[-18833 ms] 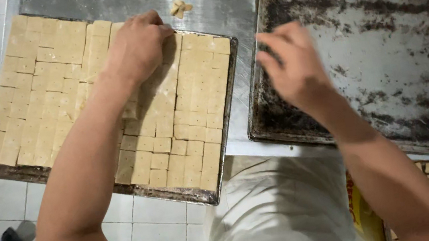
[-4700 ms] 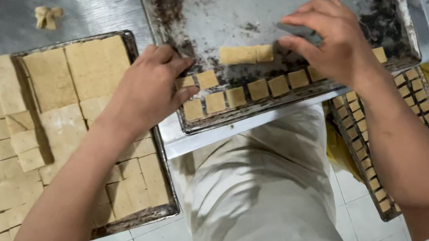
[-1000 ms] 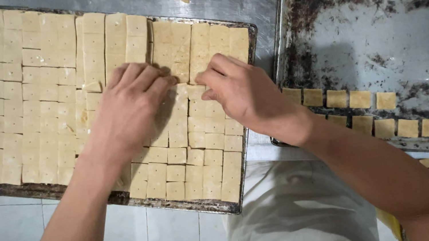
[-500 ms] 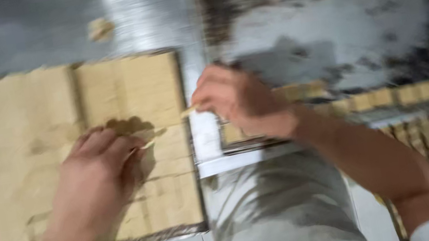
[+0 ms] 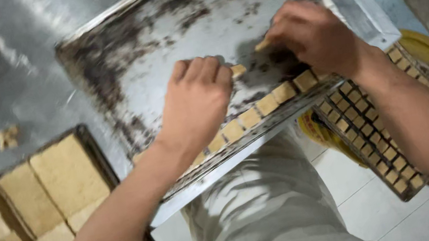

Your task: The person transfers small square pieces of dough from a large tray onto a separate baking sheet, arranging them in neat rows by hand.

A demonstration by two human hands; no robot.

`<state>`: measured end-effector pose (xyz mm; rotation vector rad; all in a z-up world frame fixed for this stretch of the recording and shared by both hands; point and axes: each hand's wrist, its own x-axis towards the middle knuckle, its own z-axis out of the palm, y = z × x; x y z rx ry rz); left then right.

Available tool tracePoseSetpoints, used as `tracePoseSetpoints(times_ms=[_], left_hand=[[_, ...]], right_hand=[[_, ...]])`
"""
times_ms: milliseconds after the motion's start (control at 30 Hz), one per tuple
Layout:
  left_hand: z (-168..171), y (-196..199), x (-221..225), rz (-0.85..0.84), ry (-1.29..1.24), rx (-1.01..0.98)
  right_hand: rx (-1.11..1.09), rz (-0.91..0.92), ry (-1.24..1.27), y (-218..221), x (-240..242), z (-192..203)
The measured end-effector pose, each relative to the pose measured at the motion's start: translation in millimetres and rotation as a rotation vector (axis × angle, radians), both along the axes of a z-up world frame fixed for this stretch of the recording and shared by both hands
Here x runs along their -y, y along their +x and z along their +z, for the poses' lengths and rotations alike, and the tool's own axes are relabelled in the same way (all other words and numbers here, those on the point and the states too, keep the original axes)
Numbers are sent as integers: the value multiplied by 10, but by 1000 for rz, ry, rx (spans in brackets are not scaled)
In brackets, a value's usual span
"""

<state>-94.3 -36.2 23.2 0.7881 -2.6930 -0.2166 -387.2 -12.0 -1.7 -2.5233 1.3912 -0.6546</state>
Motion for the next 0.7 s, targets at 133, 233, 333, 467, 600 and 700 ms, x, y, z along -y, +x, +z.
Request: tracePoseSetpoints(times_ms=[133, 233, 333, 467, 600, 700], left_hand=[[-94, -275, -106, 2, 92, 13], [-213, -239, -98, 54, 297, -116], [-246, -134, -60, 129, 323, -114], [-202, -189, -28, 151, 388, -38], [-191, -177, -82, 184, 396, 8], [-201, -177, -61, 174, 375, -6]], right_hand=[[-80, 49, 79, -145, -193, -39], [25, 77, 93, -120, -209, -67], [28, 104, 71, 121, -146, -66], [52, 69, 171, 372, -118, -81], [72, 60, 234, 372, -165, -191], [108, 51, 145, 202, -141, -206]])
